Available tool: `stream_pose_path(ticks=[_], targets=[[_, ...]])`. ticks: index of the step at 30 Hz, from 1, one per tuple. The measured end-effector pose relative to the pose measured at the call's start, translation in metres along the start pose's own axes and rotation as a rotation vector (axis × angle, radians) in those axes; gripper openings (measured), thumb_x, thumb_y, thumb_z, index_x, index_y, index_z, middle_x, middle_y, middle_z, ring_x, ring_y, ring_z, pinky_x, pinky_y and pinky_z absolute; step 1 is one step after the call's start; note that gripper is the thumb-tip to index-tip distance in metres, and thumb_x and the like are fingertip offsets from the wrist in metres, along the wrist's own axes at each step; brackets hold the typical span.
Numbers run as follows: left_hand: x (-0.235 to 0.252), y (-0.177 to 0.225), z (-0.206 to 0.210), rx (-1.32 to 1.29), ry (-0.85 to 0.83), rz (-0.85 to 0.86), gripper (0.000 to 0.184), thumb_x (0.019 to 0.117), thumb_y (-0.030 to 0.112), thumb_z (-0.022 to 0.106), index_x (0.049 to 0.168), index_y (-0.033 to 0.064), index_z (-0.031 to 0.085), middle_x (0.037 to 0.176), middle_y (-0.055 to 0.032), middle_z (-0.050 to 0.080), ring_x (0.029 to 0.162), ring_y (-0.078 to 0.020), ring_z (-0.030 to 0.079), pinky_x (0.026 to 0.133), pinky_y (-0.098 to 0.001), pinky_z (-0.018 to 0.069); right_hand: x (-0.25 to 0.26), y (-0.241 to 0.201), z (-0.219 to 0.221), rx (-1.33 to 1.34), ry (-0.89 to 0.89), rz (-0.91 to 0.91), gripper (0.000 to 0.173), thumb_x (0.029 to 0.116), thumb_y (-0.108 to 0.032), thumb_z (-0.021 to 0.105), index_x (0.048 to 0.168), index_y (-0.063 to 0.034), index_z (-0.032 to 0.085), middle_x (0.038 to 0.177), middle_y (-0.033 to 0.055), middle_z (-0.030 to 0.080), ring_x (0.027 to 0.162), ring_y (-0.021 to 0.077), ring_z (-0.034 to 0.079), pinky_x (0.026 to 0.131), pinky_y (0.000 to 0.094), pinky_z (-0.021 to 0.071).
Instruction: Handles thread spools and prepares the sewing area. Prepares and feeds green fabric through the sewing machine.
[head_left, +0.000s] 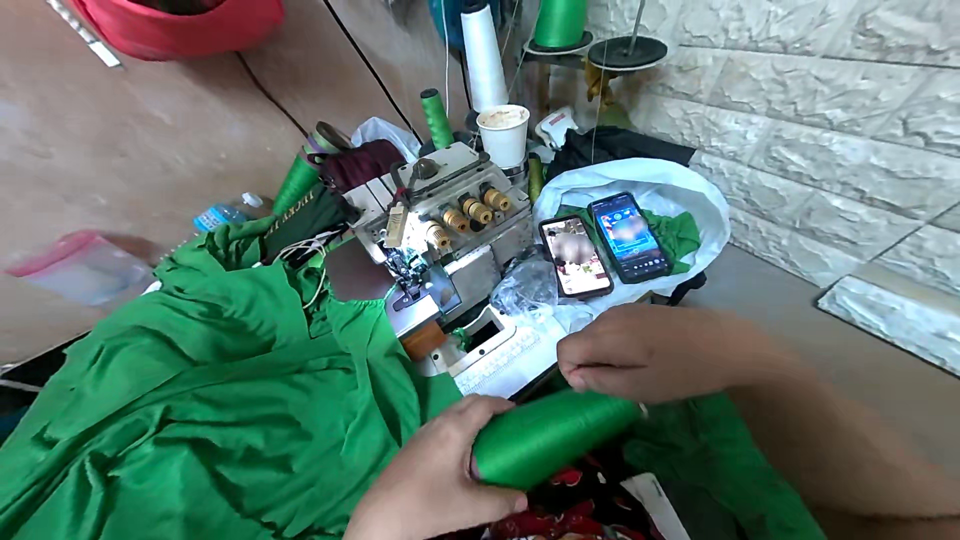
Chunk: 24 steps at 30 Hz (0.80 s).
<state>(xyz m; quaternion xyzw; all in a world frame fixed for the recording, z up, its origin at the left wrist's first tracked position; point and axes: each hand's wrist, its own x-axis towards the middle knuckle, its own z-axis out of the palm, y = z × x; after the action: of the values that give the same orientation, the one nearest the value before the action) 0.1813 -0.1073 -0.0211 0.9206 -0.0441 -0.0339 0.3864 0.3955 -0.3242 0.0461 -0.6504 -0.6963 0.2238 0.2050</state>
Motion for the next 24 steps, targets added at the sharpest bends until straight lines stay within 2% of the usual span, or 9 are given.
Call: stream_pose_path(ticks=[2, 5, 9, 12, 15, 18, 19, 22, 24], targets=[[0.005, 0.000, 0.000, 0.034, 0.153, -0.109, 0.070, 0.0729, 0.046, 0.085, 0.130, 0.0122, 0.064, 0.119, -0.0071, 0.068, 0.102, -0.0163, 0.068, 0.086, -0.0406, 0.0592, -0.002, -0.017, 0.008, -0.148, 0.162, 0.036, 0.024, 0.1050, -0.023, 0.051, 0.096, -0.0080, 0.067, 0.072, 0.0054, 0.062, 0.066, 0.0205, 0.063, 0.060, 0.0430, 0.0519], [0.017, -0.001, -0.001, -0.111, 0.389, -0.153, 0.074, 0.0766, 0.049, 0.082, 0.135, 0.0105, 0.059, 0.119, -0.0024, 0.068, 0.098, -0.0062, 0.069, 0.083, -0.0282, 0.0605, -0.003, -0.024, 0.025, -0.321, 0.447, -0.018, 0.024, 0.1049, -0.025, 0.049, 0.095, -0.0118, 0.066, 0.070, 0.0018, 0.061, 0.062, 0.0173, 0.063, 0.053, 0.0372, 0.0524], [0.030, -0.001, -0.001, -0.426, 0.573, 0.024, 0.083, 0.0836, 0.061, 0.073, 0.139, 0.0035, 0.050, 0.114, 0.0012, 0.069, 0.096, -0.0038, 0.070, 0.082, -0.0246, 0.0616, -0.002, -0.019, 0.025, -0.363, 0.636, -0.061, 0.025, 0.1062, -0.025, 0.047, 0.098, -0.0122, 0.067, 0.076, 0.0017, 0.066, 0.065, 0.0148, 0.065, 0.055, 0.0326, 0.0526], [0.033, -0.010, -0.003, -0.697, 0.458, 0.331, 0.068, 0.0922, 0.054, 0.068, 0.145, 0.0163, 0.047, 0.122, 0.0061, 0.070, 0.106, -0.0046, 0.069, 0.092, -0.0261, 0.0592, -0.003, -0.008, 0.013, -0.308, 0.672, -0.120, 0.027, 0.1082, -0.024, 0.047, 0.101, -0.0098, 0.068, 0.082, 0.0025, 0.068, 0.073, 0.0132, 0.065, 0.067, 0.0317, 0.0546], [0.037, -0.009, -0.012, -0.726, 0.232, 0.559, 0.066, 0.0940, 0.051, 0.067, 0.150, 0.0248, 0.046, 0.136, 0.0119, 0.064, 0.118, 0.0002, 0.062, 0.101, -0.0221, 0.0529, -0.005, 0.005, -0.002, -0.227, 0.621, -0.219, 0.026, 0.1091, -0.022, 0.047, 0.105, -0.0070, 0.067, 0.086, 0.0047, 0.069, 0.080, 0.0122, 0.065, 0.082, 0.0337, 0.0489], [0.045, 0.002, -0.024, -0.568, 0.070, 0.595, 0.070, 0.0899, 0.054, 0.072, 0.148, 0.0223, 0.049, 0.136, 0.0113, 0.063, 0.120, 0.0006, 0.060, 0.103, -0.0228, 0.0518, -0.009, 0.010, -0.026, -0.071, 0.504, -0.330, 0.022, 0.1073, -0.017, 0.047, 0.104, -0.0026, 0.064, 0.086, 0.0034, 0.064, 0.080, 0.0009, 0.060, 0.077, 0.0164, 0.0495], [0.050, 0.005, -0.027, -0.525, 0.028, 0.591, 0.071, 0.0883, 0.053, 0.075, 0.145, 0.0177, 0.052, 0.133, 0.0064, 0.065, 0.119, -0.0026, 0.062, 0.102, -0.0253, 0.0529, -0.010, 0.012, -0.035, 0.016, 0.435, -0.343, 0.023, 0.1058, -0.014, 0.049, 0.106, 0.0009, 0.066, 0.088, 0.0056, 0.067, 0.081, 0.0020, 0.061, 0.077, 0.0173, 0.0508], [0.066, 0.014, -0.031, -0.347, -0.061, 0.550, 0.072, 0.0847, 0.046, 0.080, 0.138, 0.0044, 0.056, 0.127, -0.0075, 0.065, 0.117, -0.0096, 0.063, 0.101, -0.0294, 0.0531, -0.013, 0.016, -0.062, 0.104, 0.259, -0.262, 0.022, 0.1057, -0.017, 0.053, 0.114, 0.0002, 0.065, 0.076, -0.0010, 0.059, 0.065, -0.0017, 0.051, 0.061, 0.0132, 0.0439], [0.074, 0.021, -0.031, -0.182, -0.044, 0.443, 0.071, 0.0793, 0.039, 0.085, 0.135, 0.0033, 0.060, 0.126, -0.0106, 0.065, 0.115, -0.0128, 0.063, 0.099, -0.0319, 0.0541, -0.016, 0.016, -0.078, 0.094, 0.206, -0.195, 0.023, 0.1051, -0.019, 0.055, 0.116, -0.0016, 0.065, 0.073, -0.0033, 0.057, 0.061, -0.0025, 0.049, 0.057, 0.0133, 0.0423]])
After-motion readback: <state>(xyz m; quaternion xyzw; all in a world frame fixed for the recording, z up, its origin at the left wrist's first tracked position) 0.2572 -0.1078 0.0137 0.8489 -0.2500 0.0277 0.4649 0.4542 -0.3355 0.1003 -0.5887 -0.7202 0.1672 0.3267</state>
